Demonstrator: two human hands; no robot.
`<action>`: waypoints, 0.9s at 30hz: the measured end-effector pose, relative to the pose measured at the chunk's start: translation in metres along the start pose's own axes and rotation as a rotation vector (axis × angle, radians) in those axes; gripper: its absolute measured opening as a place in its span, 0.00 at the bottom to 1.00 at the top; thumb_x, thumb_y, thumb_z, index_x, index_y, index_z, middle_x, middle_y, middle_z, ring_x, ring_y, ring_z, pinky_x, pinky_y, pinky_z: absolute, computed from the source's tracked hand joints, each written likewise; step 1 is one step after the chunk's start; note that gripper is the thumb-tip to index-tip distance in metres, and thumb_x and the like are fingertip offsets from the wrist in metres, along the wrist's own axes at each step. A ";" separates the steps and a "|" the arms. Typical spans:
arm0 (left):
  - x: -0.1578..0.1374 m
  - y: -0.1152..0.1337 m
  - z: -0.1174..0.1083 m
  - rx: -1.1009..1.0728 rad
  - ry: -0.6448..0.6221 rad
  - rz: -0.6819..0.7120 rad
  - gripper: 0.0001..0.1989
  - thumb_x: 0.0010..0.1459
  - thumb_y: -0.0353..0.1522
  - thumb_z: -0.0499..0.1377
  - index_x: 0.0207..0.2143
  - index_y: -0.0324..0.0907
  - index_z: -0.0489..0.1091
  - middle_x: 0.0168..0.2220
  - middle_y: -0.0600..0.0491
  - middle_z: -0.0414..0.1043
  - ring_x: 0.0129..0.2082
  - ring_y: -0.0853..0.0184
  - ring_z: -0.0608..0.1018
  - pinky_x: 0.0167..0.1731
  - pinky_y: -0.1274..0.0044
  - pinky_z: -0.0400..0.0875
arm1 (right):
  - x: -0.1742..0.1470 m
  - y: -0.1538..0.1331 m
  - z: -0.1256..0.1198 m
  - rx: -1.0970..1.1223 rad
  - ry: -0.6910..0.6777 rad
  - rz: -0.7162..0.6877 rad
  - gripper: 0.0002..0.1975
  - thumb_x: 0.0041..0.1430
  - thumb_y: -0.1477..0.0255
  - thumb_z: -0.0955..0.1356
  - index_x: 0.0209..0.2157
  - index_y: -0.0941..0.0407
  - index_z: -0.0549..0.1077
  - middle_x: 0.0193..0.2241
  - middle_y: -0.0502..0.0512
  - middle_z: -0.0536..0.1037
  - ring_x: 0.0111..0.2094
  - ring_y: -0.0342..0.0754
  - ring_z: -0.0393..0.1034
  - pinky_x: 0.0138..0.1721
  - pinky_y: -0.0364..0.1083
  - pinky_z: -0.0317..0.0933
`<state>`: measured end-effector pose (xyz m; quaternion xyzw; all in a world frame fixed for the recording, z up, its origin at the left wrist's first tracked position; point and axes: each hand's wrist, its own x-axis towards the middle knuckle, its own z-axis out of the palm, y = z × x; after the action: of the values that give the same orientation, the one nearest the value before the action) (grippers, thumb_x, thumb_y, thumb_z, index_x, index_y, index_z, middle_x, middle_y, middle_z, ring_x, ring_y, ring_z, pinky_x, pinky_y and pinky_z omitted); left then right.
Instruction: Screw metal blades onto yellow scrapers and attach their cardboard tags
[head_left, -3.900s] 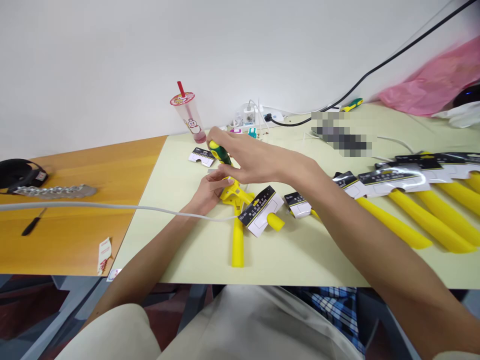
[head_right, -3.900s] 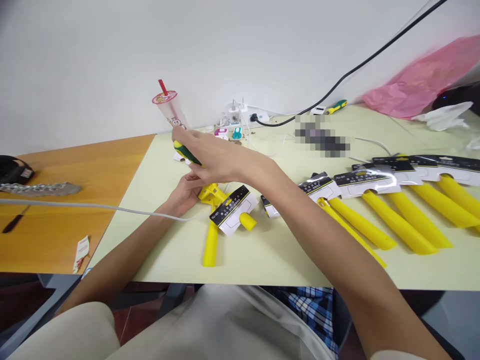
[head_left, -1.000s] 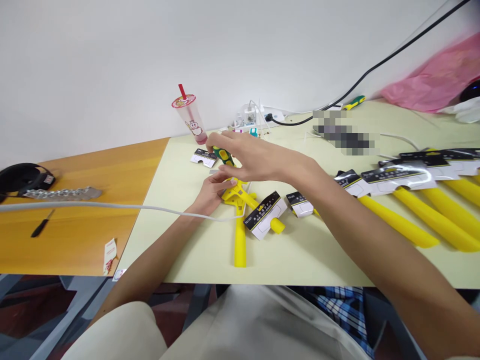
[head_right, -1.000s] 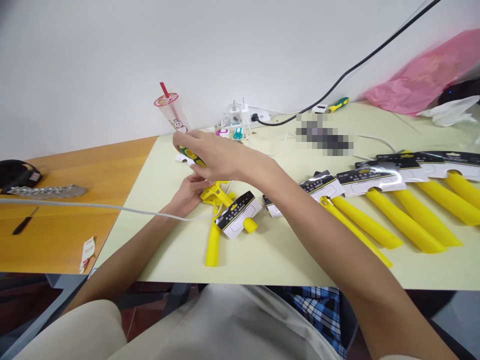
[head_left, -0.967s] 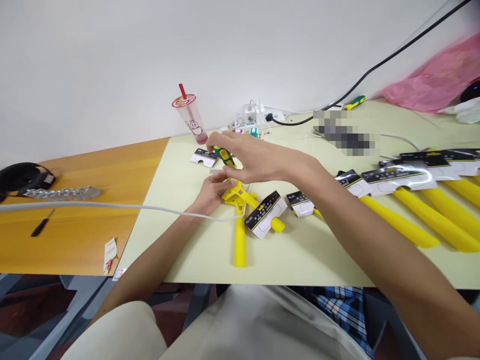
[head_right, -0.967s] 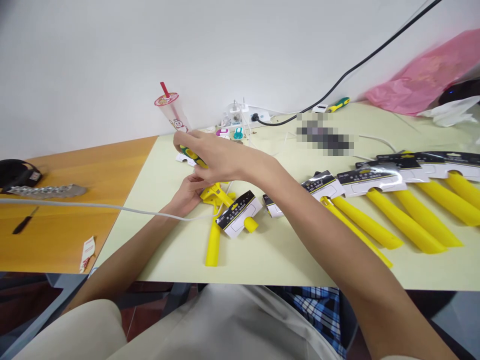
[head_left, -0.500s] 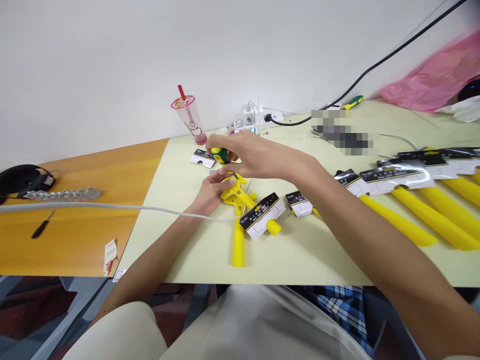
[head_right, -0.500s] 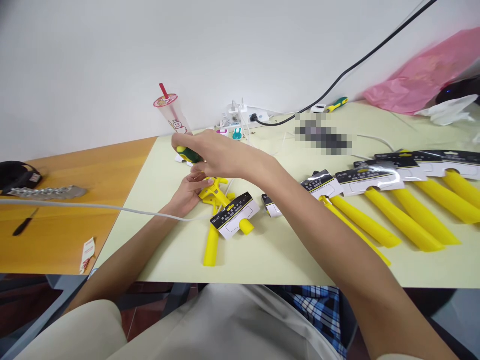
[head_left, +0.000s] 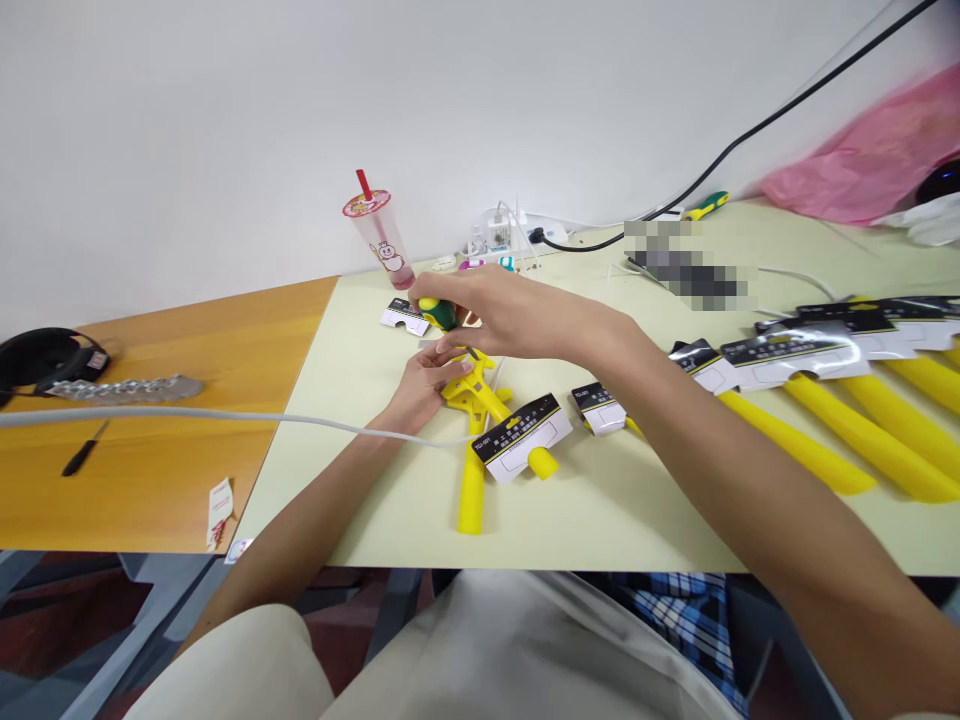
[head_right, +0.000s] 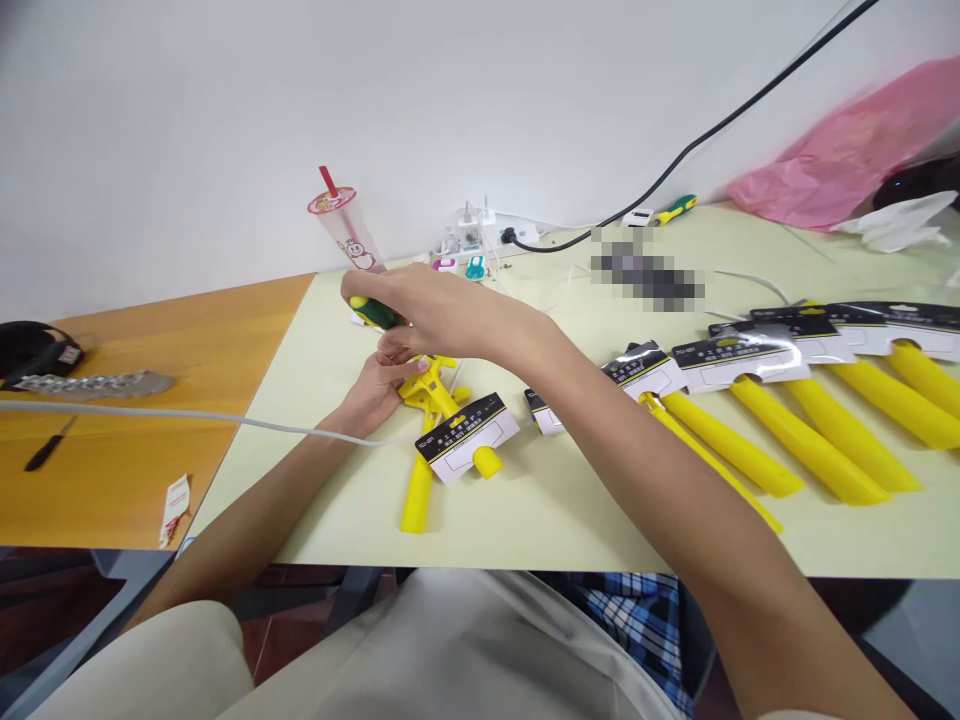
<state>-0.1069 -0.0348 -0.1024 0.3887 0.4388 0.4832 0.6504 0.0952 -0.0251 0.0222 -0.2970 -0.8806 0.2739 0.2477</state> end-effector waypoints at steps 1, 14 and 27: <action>0.000 -0.001 0.000 0.001 -0.004 0.003 0.27 0.38 0.25 0.82 0.43 0.42 0.82 0.47 0.50 0.85 0.45 0.63 0.85 0.47 0.72 0.80 | 0.000 -0.001 0.000 -0.005 0.000 -0.002 0.17 0.66 0.66 0.75 0.53 0.45 0.71 0.42 0.52 0.79 0.43 0.56 0.70 0.44 0.50 0.60; 0.002 -0.004 -0.007 0.066 -0.100 -0.035 0.24 0.38 0.27 0.83 0.39 0.39 0.83 0.42 0.49 0.85 0.40 0.66 0.85 0.45 0.74 0.79 | -0.003 -0.007 -0.007 -0.087 -0.039 -0.025 0.20 0.65 0.75 0.73 0.56 0.47 0.74 0.40 0.51 0.80 0.40 0.53 0.70 0.42 0.49 0.56; -0.004 0.003 -0.009 0.107 -0.264 -0.094 0.21 0.50 0.31 0.80 0.47 0.39 0.85 0.47 0.45 0.87 0.47 0.57 0.88 0.49 0.69 0.83 | -0.014 -0.032 -0.018 -0.132 -0.078 -0.037 0.11 0.65 0.78 0.72 0.47 0.51 0.74 0.38 0.51 0.78 0.36 0.50 0.66 0.38 0.48 0.52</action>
<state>-0.1171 -0.0374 -0.1013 0.4620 0.3925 0.3728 0.7025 0.1036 -0.0498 0.0517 -0.2856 -0.9109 0.2222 0.1983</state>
